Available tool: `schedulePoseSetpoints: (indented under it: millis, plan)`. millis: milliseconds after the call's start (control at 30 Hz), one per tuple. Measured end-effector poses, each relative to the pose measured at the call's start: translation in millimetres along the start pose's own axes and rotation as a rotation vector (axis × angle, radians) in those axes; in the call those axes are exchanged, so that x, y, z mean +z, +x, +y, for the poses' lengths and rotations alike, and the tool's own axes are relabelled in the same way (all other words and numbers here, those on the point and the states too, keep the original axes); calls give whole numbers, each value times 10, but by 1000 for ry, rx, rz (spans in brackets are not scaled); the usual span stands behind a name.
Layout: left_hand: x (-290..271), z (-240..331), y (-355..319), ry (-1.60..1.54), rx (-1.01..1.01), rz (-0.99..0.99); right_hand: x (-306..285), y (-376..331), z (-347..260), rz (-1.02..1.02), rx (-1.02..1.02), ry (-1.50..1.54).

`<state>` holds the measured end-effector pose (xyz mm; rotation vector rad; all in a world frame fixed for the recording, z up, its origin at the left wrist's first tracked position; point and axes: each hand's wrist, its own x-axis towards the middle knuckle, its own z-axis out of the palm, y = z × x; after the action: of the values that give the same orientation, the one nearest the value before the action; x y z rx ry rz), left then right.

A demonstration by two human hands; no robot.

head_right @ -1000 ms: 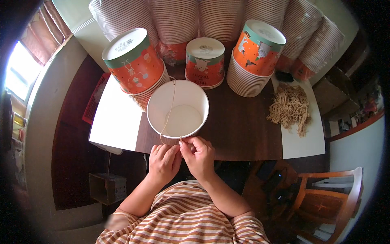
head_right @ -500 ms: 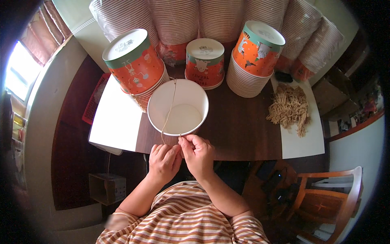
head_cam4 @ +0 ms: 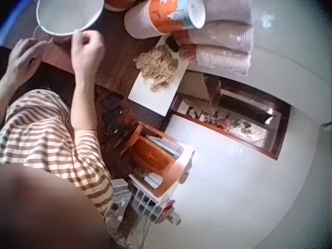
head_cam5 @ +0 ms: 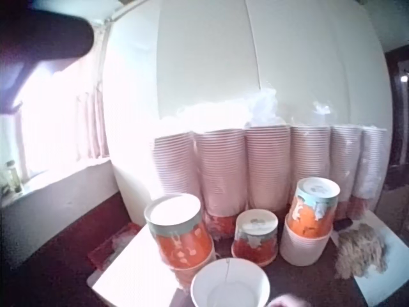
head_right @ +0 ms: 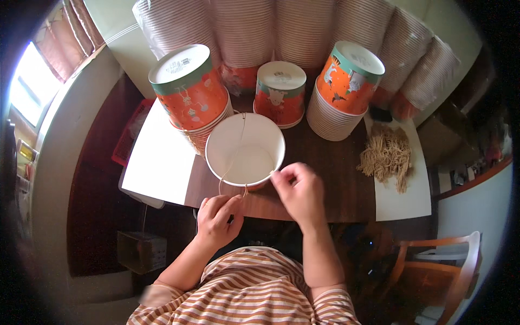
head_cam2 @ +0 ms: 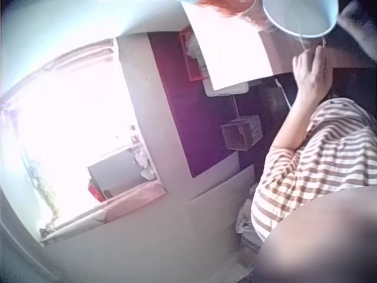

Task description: Attaching string handles to printed paper bowls.

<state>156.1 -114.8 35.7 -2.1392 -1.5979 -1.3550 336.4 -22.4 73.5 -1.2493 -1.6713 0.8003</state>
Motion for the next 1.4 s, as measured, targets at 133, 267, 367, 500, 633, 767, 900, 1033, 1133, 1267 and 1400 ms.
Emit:
schedulePoseSetpoints:
  millis: [133,267,367,500,633,767,900,1033,1133,1267,1400]
  plan:
    - [-121,-62,120,-39,-85,238,-86,614,-47,33,-86,-214]
    - [-184,-148,381,121,-173,155,14,1143,84,-308,41,-360]
    - [-176,-141,460,158,-257,35,119,1262,285,-470,109,-314]
    - [-244,-214,334,-278,-418,32,4,841,58,-222,-148,-273]
    - [-211,-239,272,-637,-441,107,-143,313,-109,211,-485,-108]
    - [-263,-123,507,-587,-308,-42,-269,155,146,328,-723,-222]
    - [-290,-164,760,-218,-111,14,-347,190,95,254,-740,-183]
    - [-197,-299,934,-106,18,162,-580,227,95,-51,-432,479]
    - [-209,-319,962,-70,63,234,-835,487,-369,-12,-577,360]
    - [-237,-385,1039,-75,219,271,-1093,628,-806,-201,-645,202]
    - [-251,-426,1108,-110,246,322,-1102,581,-1058,-224,-715,36]
